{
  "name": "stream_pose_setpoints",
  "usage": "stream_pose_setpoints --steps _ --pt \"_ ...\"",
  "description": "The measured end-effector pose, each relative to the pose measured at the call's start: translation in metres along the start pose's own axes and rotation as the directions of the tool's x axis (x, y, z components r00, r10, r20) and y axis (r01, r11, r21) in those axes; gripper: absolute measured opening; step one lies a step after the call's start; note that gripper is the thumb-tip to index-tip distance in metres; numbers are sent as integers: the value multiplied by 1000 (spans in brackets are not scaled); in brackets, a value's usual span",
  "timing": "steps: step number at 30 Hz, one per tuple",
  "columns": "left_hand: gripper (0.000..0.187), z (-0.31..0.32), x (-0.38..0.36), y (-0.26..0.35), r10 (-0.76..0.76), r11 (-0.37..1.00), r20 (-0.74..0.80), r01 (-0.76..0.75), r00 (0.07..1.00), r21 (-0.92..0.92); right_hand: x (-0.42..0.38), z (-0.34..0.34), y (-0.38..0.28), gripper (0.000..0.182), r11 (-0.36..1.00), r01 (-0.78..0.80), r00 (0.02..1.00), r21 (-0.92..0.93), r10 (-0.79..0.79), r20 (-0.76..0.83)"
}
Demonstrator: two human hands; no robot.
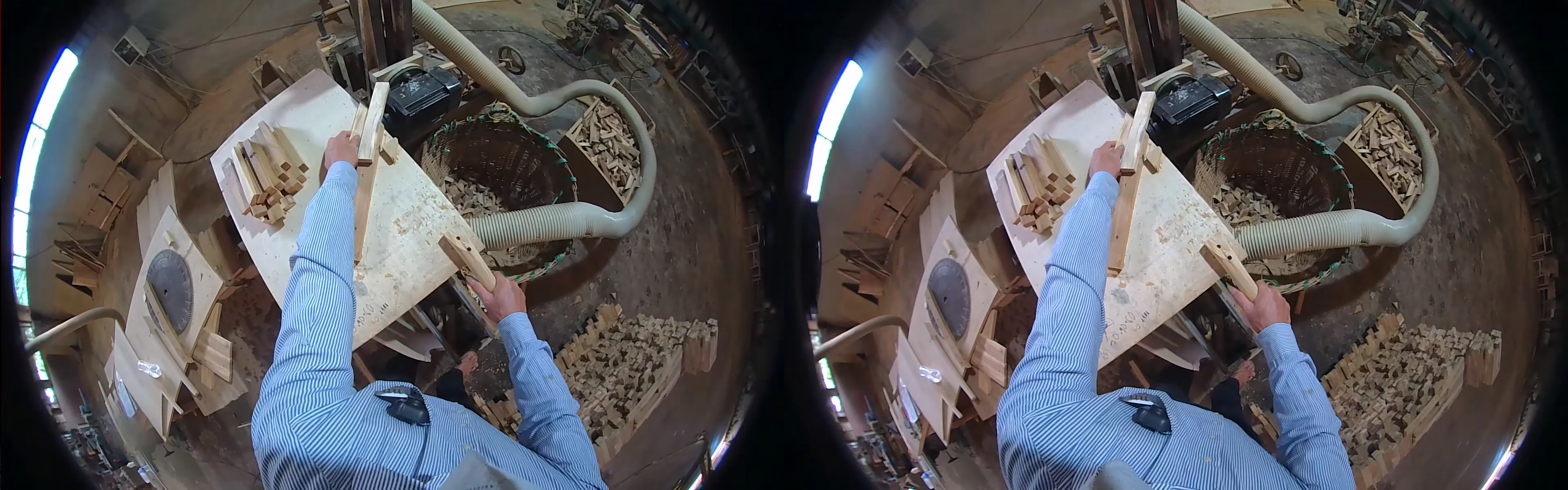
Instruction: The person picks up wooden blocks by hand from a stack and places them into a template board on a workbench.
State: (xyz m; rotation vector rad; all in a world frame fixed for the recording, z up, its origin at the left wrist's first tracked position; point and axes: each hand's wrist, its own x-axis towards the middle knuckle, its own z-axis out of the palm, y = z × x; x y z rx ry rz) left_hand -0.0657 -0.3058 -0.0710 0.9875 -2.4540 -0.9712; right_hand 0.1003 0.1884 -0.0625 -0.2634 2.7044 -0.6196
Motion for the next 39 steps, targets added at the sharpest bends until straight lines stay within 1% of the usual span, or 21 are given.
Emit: stream_pose_setpoints --steps 2,5,7,9,11,13,15,17,18,19,21,24,27,28,29,31,33,35,36,37,39 --pt "39 3 0 -1 74 991 -72 -65 995 118 -2 0 0 69 1000 -15 1000 -2 15 3" --pt "43 1 -10 6 89 989 -125 -73 988 126 -4 -10 -8 70 999 -42 999 3 42 4" --pt "43 -1 -8 4 106 988 -100 -93 989 128 -5 -12 -9 69 999 -43 999 8 43 8" --pt "43 -4 -8 2 51 996 -2 -50 999 80 -7 -18 -14 69 998 -57 998 14 57 9" --pt "44 -8 -13 1 55 997 10 -56 998 52 -10 -23 -18 68 998 -67 998 16 67 16" --pt "43 -11 -23 5 169 971 -115 -185 979 -149 -10 -29 -22 67 995 -99 993 -20 100 57" --pt "46 -14 -24 9 142 969 -94 -157 985 -188 -12 -32 -25 66 995 -101 993 -8 101 55" --pt "45 -16 -23 11 221 972 -283 -234 933 -13 -14 -37 -26 64 994 -101 993 -32 103 58" --pt "43 -19 -25 16 273 962 -335 -266 902 67 -16 -40 -27 64 994 -107 992 -31 109 60" --pt "43 -24 -26 22 274 961 -332 -267 903 68 -16 -43 -28 64 994 -104 993 -23 105 57" --pt "39 -34 -29 25 420 899 -261 -360 869 248 -18 -46 -31 63 995 -104 992 -7 105 63" --pt "35 -43 -36 23 434 883 -287 -340 854 324 -18 -52 -34 62 993 -122 990 3 121 74" --pt "35 -52 -34 20 434 869 -232 -337 871 361 -20 -55 -32 61 993 -115 990 -27 117 79" --pt "37 -52 -32 20 490 829 -169 -398 855 393 -19 -55 -32 61 994 -109 991 -24 111 78" --pt "37 -50 -33 19 491 827 -167 -398 855 398 -18 -55 -32 60 994 -103 992 -22 104 77" --pt "41 -50 -47 27 575 787 21 -559 818 261 -20 -60 -36 59 994 -109 990 -23 110 86" --pt "41 -52 -52 25 535 822 23 -527 844 215 -21 -64 -38 59 992 -123 988 -26 125 95" --pt "41 -51 -51 13 308 941 -107 -286 945 181 -21 -67 -39 57 991 -124 987 -45 128 101" --pt "39 -50 -52 9 202 957 -97 -175 975 231 -22 -67 -39 57 991 -125 986 -45 129 105" --pt "39 -49 -52 9 198 957 -97 -171 975 233 -23 -70 -39 57 992 -118 987 -44 123 106" --pt "39 -45 -46 5 69 983 117 -88 991 161 -21 -70 -40 56 994 -107 988 -39 110 104"
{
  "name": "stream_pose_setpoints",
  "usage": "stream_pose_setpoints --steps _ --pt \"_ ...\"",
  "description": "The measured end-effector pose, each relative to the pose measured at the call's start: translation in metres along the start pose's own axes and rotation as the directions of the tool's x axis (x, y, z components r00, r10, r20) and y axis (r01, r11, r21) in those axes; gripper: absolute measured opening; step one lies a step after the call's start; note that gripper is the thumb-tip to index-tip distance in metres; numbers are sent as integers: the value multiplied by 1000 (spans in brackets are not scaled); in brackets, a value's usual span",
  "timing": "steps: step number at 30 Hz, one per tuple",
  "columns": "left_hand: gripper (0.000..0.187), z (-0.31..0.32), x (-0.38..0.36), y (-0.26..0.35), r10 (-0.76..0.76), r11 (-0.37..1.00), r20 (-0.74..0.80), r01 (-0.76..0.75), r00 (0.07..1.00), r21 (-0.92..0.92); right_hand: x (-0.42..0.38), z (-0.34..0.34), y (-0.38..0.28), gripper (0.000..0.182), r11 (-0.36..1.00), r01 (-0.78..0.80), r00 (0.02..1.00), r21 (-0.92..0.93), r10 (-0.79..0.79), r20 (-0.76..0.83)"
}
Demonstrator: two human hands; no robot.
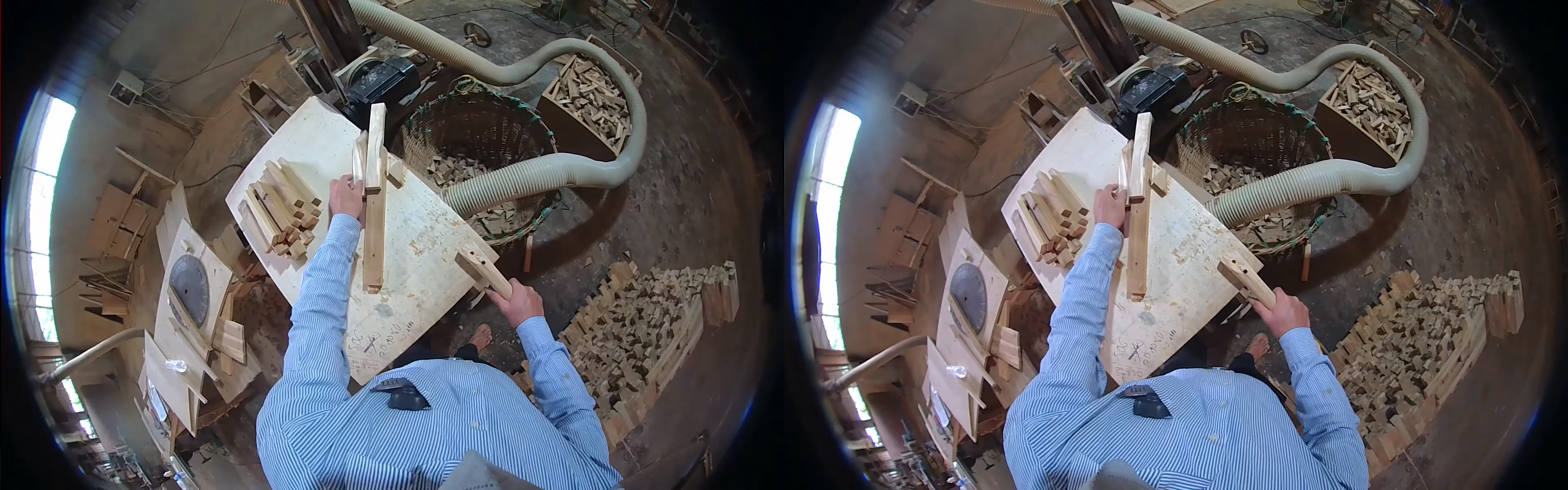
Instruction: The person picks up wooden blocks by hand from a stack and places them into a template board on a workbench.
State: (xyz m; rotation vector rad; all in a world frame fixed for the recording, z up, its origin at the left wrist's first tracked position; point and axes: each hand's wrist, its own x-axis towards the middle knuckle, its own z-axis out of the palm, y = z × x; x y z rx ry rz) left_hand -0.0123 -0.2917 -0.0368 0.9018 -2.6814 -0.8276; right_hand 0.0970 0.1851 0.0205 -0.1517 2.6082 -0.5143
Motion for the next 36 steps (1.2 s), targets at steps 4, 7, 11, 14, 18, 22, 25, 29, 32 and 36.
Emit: stream_pose_setpoints --steps 4,7,11,14,18,22,25,29,32,36 --pt "37 13 13 -4 20 999 -83 -22 996 -25 1 3 3 55 1000 -7 1000 1 7 7" --pt "36 17 32 -5 26 999 -55 -28 998 -41 3 5 4 55 1000 -7 1000 -13 7 6" --pt "34 22 54 -1 2 997 -23 -4 1000 -78 6 15 9 55 1000 8 1000 -29 -8 -17" --pt "35 27 63 1 -28 994 -19 25 999 -105 7 20 12 55 999 30 999 -36 -31 -34" --pt "36 33 68 -6 -31 990 -39 26 999 -136 9 26 12 54 999 36 999 -40 -37 -26" --pt "35 30 62 1 -34 991 -69 24 997 -133 11 32 12 55 997 49 997 -59 -52 -53" --pt "34 29 59 5 -22 993 -96 11 995 -120 15 42 18 55 996 61 995 -65 -65 -69" --pt "35 29 53 9 15 994 -177 -34 984 -101 18 52 23 55 997 75 992 -27 -77 -95" --pt "34 34 54 7 35 995 -231 -54 972 -78 20 56 23 56 998 65 993 -6 -65 -94" --pt "34 42 60 4 19 994 -267 -46 963 -96 27 65 27 56 996 92 987 4 -90 -130"
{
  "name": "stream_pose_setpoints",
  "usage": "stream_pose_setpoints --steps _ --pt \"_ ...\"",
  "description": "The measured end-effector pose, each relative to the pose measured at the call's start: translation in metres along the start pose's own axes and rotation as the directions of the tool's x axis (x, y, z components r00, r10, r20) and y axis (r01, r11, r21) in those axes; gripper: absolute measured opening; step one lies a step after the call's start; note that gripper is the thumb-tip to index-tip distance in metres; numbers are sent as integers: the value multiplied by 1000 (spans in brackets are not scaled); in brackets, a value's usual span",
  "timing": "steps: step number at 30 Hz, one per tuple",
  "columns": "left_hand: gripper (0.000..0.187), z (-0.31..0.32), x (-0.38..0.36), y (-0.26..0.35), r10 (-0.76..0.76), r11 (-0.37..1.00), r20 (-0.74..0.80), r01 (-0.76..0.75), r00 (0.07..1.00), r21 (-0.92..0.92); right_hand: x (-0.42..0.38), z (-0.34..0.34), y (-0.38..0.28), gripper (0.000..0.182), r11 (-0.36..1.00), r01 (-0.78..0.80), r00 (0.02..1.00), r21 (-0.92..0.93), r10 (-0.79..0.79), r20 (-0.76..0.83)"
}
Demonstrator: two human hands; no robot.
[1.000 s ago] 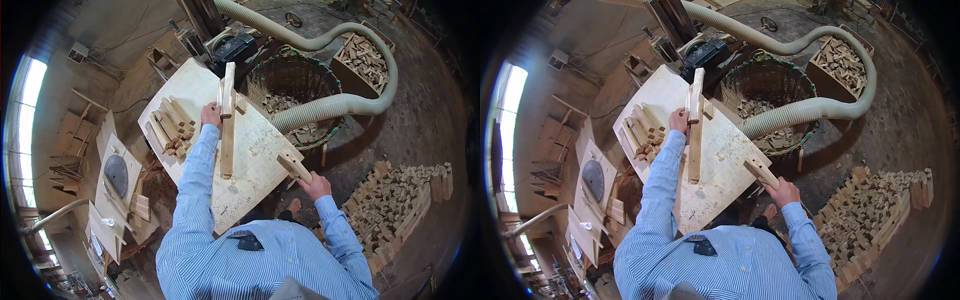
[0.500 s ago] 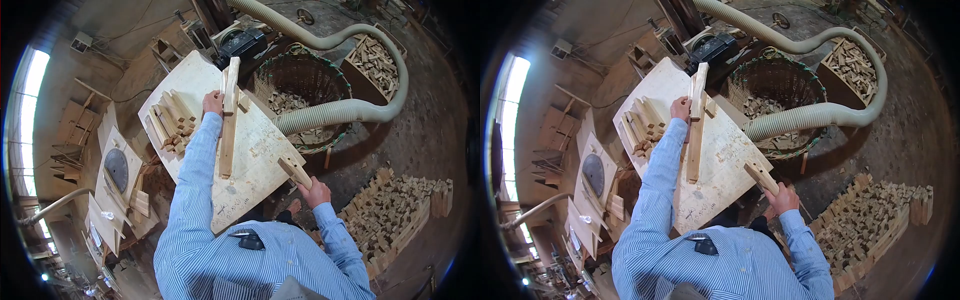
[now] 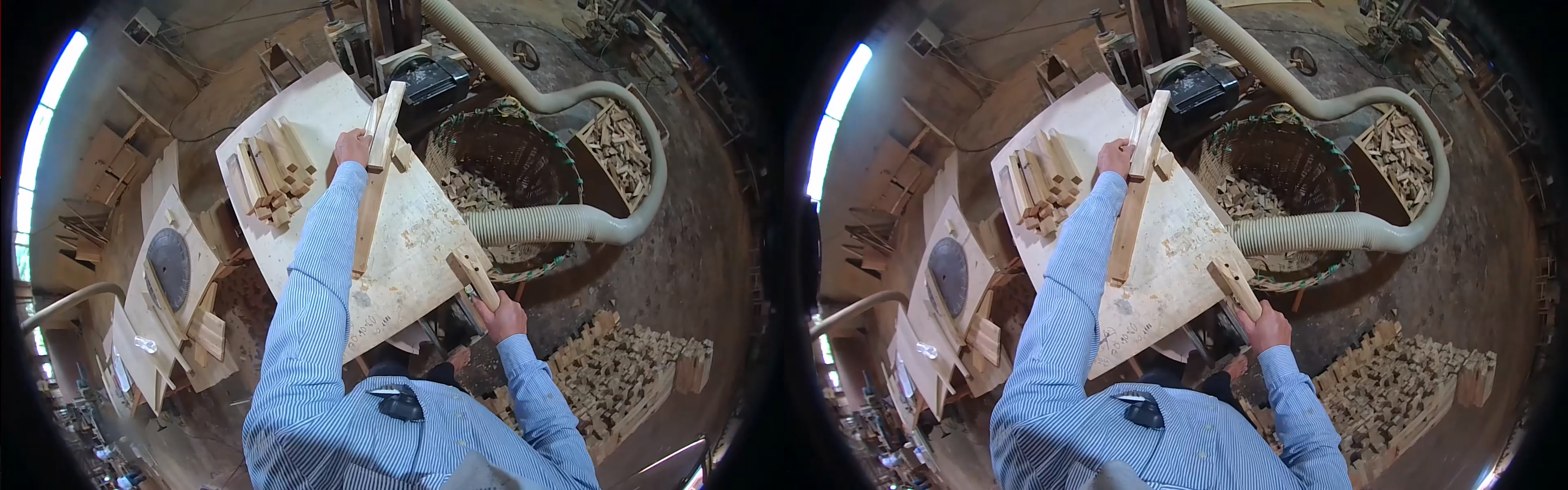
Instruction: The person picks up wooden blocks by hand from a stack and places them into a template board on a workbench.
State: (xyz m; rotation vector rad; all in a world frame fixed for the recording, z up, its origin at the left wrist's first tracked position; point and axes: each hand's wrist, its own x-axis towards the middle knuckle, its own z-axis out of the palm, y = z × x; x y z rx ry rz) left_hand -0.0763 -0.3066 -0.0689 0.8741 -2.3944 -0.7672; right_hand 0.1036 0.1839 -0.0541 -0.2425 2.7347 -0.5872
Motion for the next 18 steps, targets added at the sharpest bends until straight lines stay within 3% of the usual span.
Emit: stream_pose_setpoints --steps 4,7,18 --pt "34 1 3 0 -3 999 18 4 1000 -45 3 8 4 57 1000 -3 1000 18 3 -13" --pt "34 1 -1 2 50 999 -65 -50 997 0 4 11 6 61 1000 -1 1000 16 1 -24" --pt "34 9 2 -7 34 998 -11 -33 999 45 -1 -3 4 72 1000 0 1000 14 0 10"
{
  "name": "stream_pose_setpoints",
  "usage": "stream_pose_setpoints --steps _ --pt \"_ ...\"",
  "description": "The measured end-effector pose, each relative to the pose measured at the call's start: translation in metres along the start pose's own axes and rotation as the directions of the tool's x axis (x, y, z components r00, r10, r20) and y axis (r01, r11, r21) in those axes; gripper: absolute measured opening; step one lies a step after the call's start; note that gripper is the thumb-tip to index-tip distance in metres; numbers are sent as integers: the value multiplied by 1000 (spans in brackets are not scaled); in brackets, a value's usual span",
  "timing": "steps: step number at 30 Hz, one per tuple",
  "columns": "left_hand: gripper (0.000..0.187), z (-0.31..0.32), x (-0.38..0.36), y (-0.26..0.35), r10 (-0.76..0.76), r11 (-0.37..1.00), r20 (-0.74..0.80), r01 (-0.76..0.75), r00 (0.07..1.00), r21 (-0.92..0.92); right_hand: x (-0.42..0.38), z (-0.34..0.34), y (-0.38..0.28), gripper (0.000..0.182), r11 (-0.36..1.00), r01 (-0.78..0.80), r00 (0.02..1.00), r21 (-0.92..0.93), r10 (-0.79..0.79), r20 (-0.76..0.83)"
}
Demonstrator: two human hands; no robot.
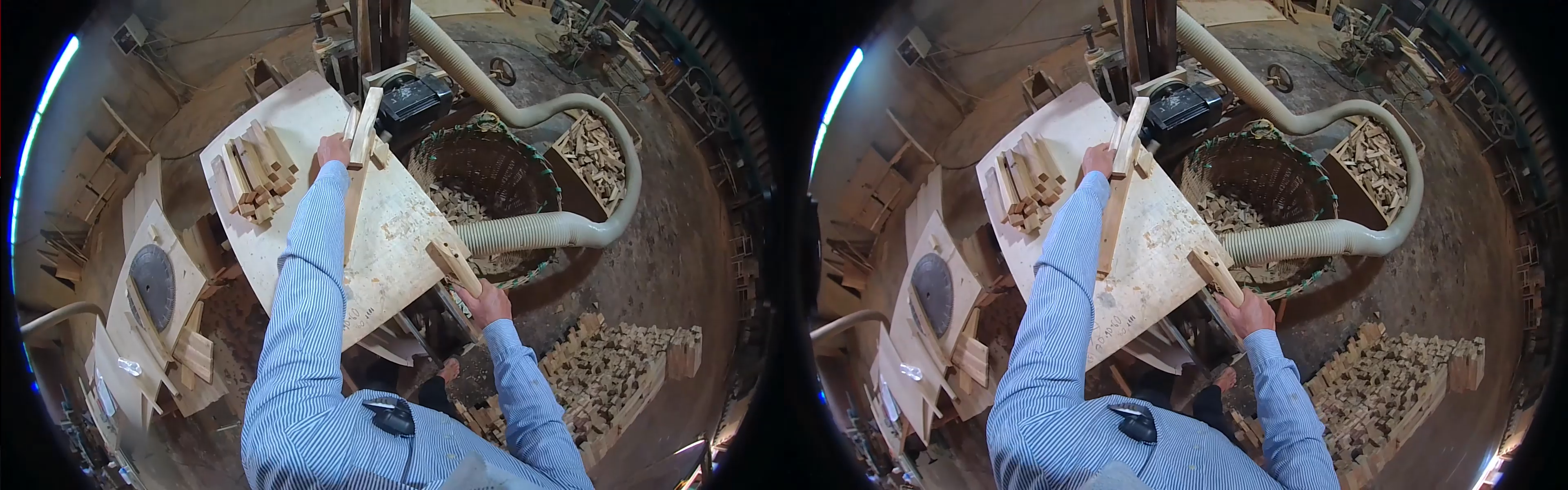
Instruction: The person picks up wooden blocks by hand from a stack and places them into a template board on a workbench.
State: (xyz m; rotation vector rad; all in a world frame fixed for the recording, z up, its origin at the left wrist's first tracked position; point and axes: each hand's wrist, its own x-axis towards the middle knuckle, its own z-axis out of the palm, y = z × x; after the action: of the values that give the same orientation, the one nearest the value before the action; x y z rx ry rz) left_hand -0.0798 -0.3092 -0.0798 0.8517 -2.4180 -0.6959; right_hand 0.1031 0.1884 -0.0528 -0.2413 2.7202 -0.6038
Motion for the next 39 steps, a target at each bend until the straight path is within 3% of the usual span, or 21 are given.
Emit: stream_pose_setpoints --steps 5,8,11,14,16,18,20,22,23,24,26,27,31,33,36,39 --pt "37 -3 1 -5 -48 999 153 46 987 14 -5 -9 -4 71 1000 -20 1000 12 20 24" --pt "39 -10 -6 -3 -25 1000 110 25 994 -5 -4 -9 -4 67 999 -13 1000 52 13 -3" --pt "43 -15 -14 1 -54 974 93 72 994 -213 -7 -17 -10 66 998 -49 998 36 48 36" --pt "44 -35 -21 20 -57 996 -22 56 998 -73 -10 -29 -18 67 995 -90 993 38 87 83" --pt "39 -55 -25 29 5 999 -96 -9 995 -37 -11 -31 -21 66 994 -106 991 16 105 89" --pt "35 -66 -19 25 241 940 -80 -212 967 268 -13 -34 -22 66 993 -116 988 -8 116 97" --pt "34 -70 -23 20 260 936 -23 -246 965 252 -13 -38 -24 66 994 -112 989 -18 113 92" --pt "36 -69 -30 12 393 918 57 -395 918 33 -16 -40 -26 65 993 -114 989 -12 114 89" --pt "37 -67 -31 12 274 961 23 -274 961 -36 -15 -41 -26 65 993 -115 990 -9 115 83" --pt "37 -62 -27 9 277 960 37 -276 960 -35 -16 -43 -27 65 992 -127 988 -5 127 90" --pt "38 -53 -21 -3 -84 991 14 85 996 -102 -16 -46 -29 63 993 -114 987 -30 116 107" --pt "38 -49 -18 -4 -133 991 60 134 989 -24 -16 -46 -31 63 993 -112 987 -31 115 113" --pt "39 -38 -8 3 -138 990 108 140 984 -11 -16 -47 -31 61 992 -122 986 -40 126 108" --pt "37 -35 -8 7 -137 970 205 173 969 -171 -16 -46 -31 60 992 -120 986 -42 124 108" --pt "33 -30 -9 13 -146 942 230 207 962 -265 -15 -46 -31 59 992 -116 988 -46 120 101" --pt "32 -24 0 14 -117 955 203 166 972 -247 -14 -43 -30 57 992 -116 986 -40 120 115"
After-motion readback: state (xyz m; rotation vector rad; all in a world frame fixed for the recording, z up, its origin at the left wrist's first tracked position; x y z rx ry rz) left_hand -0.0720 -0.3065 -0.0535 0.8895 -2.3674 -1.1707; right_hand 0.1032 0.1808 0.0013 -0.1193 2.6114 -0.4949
